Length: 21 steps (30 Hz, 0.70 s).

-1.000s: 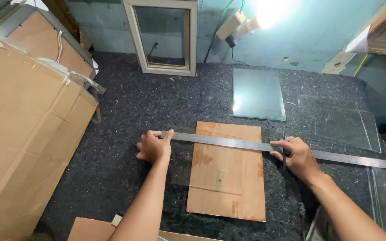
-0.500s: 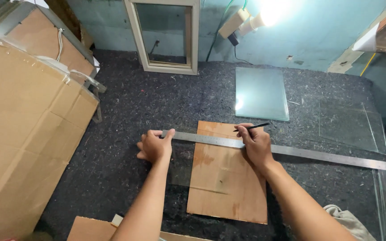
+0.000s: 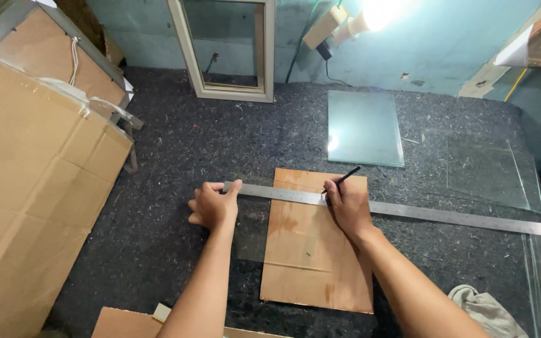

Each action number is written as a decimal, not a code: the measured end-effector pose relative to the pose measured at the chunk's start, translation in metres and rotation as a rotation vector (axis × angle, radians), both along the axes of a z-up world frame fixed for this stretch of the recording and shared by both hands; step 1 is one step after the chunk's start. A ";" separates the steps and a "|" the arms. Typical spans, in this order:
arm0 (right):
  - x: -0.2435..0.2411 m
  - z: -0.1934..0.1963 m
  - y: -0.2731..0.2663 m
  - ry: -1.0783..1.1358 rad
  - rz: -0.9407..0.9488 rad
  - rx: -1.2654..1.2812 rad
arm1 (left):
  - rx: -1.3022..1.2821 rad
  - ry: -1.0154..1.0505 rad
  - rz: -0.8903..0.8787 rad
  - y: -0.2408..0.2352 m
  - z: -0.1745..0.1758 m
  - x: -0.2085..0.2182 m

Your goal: Measuring glass sheets with a metal ruler and marking them with a pen on a workbench.

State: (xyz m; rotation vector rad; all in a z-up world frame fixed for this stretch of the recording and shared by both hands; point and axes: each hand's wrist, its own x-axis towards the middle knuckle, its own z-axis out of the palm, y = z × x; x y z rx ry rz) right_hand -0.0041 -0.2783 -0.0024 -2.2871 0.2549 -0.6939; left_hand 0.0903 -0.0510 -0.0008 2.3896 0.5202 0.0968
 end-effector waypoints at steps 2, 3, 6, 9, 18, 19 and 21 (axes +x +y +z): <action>0.000 0.005 0.002 -0.027 0.011 0.004 | 0.001 0.003 -0.002 -0.001 0.002 -0.001; -0.001 0.008 0.003 -0.055 0.023 0.009 | 0.002 0.006 -0.002 -0.001 0.003 -0.002; -0.001 -0.002 -0.001 -0.084 0.043 0.003 | 0.004 0.021 -0.003 -0.001 0.006 -0.001; -0.001 0.007 0.002 -0.105 0.064 0.011 | 0.007 0.032 -0.002 -0.001 0.004 -0.001; -0.001 0.005 0.005 -0.109 0.025 -0.043 | 0.032 0.044 -0.021 0.000 0.006 0.000; -0.002 0.003 0.003 -0.112 0.023 -0.045 | 0.030 0.041 -0.022 -0.001 0.006 -0.001; -0.001 -0.003 0.000 -0.105 0.016 -0.036 | 0.033 0.060 -0.026 -0.001 0.007 -0.001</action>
